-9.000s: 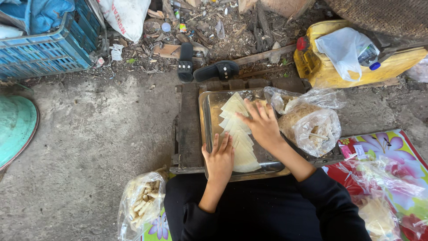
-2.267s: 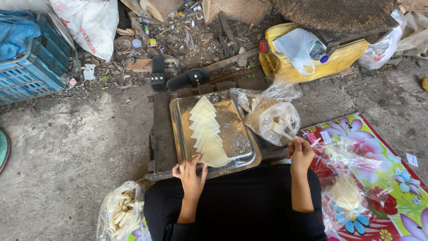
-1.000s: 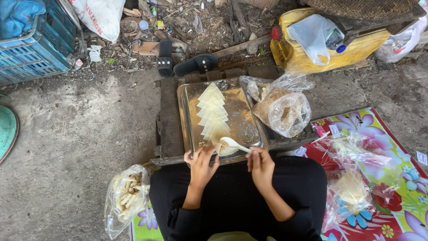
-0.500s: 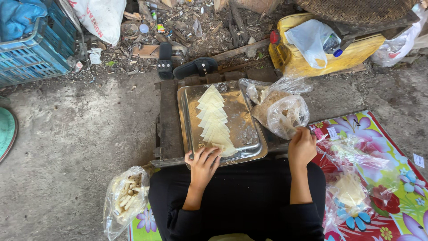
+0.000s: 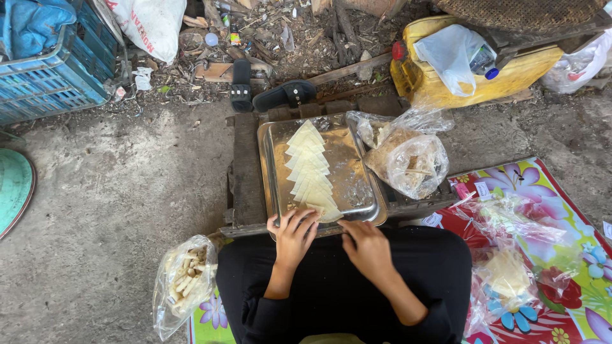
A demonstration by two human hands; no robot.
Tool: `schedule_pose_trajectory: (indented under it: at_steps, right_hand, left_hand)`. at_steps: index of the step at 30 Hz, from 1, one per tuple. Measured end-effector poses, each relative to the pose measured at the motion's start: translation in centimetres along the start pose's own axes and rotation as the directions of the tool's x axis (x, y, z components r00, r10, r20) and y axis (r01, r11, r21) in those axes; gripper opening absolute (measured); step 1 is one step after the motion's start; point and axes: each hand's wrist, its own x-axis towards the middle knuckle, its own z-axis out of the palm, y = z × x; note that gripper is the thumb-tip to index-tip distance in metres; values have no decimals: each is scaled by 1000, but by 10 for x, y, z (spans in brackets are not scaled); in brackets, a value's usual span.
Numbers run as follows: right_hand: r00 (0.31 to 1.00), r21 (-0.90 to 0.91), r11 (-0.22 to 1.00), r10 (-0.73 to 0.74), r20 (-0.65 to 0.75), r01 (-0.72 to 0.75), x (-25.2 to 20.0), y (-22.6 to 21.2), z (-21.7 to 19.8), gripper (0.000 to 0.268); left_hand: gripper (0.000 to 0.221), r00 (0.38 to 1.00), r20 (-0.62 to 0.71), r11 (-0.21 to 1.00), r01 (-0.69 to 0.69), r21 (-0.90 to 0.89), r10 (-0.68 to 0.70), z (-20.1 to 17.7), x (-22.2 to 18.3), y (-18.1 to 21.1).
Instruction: The person prepares pastries by applying a paste to dough sheets using a spoon and then rolling them into thin cylinders on a metal tray.
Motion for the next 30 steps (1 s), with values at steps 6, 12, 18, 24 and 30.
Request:
schedule_pose_trajectory:
  at_steps: [6,12,18,24,30]
  right_hand:
    - [994,-103,990,-100,-45,95,25,-26,8,43]
    - [958,-85,956,-273,83,280,44,-18,8,37]
    - [990,47,992,-124,70,120,56,-1,28,17]
    - [995,65,997,43,92,-49,78,1,46,11]
    - [989,124,992,-48,140,31,82,2,42,9]
  left_hand:
    - [23,999,29,1000,22,-4,-22,-4,1,2]
    - [23,999,27,998,37,-42,-36,-9,8,4]
    - [13,986,55,968,164,-189,-156,-13,28,0]
    - [9,953,75,947,300,-115,-293,-2,47,3]
    - [17,880,215,885,453,-109,-424,-3,50,3]
